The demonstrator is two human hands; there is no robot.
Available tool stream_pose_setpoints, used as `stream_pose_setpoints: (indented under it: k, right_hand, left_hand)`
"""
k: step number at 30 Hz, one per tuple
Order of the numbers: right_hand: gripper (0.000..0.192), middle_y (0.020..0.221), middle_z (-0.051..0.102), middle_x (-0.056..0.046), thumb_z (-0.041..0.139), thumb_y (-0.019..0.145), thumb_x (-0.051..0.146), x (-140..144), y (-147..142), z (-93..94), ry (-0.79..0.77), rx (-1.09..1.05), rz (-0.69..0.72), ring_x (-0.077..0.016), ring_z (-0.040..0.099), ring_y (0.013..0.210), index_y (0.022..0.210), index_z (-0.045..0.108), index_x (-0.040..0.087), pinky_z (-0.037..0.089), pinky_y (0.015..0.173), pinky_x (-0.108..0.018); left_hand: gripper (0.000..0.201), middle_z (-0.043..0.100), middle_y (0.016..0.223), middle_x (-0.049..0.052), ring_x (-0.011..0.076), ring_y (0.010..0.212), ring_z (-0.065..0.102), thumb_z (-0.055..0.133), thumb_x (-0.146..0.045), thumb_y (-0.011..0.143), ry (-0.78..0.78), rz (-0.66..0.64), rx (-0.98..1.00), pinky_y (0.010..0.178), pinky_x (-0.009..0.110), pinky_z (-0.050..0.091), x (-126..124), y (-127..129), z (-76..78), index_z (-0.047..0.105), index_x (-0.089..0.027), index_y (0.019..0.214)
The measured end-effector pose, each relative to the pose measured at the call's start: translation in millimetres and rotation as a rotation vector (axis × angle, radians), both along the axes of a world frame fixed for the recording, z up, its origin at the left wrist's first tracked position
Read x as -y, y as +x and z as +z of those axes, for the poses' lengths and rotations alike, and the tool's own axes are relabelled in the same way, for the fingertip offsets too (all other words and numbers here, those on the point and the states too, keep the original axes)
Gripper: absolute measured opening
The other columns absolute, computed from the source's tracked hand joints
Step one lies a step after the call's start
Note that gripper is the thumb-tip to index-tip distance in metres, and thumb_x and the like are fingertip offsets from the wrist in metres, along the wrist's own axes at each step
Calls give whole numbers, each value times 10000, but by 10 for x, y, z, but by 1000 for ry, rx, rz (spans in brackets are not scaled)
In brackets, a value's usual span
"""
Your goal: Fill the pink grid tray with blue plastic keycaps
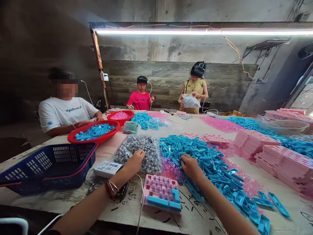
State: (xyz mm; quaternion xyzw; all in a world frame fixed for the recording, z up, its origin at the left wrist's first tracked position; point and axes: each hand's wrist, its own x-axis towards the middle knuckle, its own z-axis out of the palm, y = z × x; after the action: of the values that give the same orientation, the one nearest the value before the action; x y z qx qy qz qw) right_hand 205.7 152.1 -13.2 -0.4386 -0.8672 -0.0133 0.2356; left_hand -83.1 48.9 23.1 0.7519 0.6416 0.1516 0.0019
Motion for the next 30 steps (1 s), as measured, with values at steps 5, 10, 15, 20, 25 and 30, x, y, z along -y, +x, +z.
stream_pose_setpoints:
  k: [5,10,15,20,25,30]
  right_hand:
    - [193,917,656,-82,450,777,212,0,18,10,-11,-84,15,-223,629,843,832,631,173,474,761,-334]
    - [180,818,678,-50,461,731,232,34,7,57,-41,-198,-20,-217,639,782,760,634,196,478,753,-329]
    - [192,794,692,-57,470,693,261,121,-63,207,-39,-362,-188,-231,651,784,721,647,192,482,763,-341]
    - [204,855,693,-66,520,694,221,450,-318,392,-113,-503,-106,-206,648,798,843,646,163,498,778,-336]
    - [293,873,684,-40,541,628,46,845,-633,417,-263,-441,177,-168,631,812,874,649,163,493,782,-291]
    - [334,824,675,-30,522,596,-37,996,-723,399,-301,-251,316,-163,612,796,824,666,159,475,744,-269]
  left_hand:
    - [342,527,1071,146,227,1046,482,350,57,768,6,3,18,940,333,399,-5,2,-13,551,-101,996]
    - [301,535,1051,143,221,1024,492,354,34,792,24,-1,43,939,341,403,-31,-11,-49,557,-107,964]
    - [307,531,1030,129,217,1003,498,336,43,797,83,-7,121,938,353,398,-12,1,28,550,-112,954]
    - [245,547,1024,88,190,983,520,376,-21,838,114,-115,285,904,327,417,85,102,221,552,-149,949]
    - [147,617,890,34,151,830,578,526,-73,772,-41,-317,356,759,242,457,144,149,239,615,-157,854]
    - [157,653,800,22,135,696,585,602,-166,733,-200,-380,351,641,212,444,178,83,113,658,-154,880]
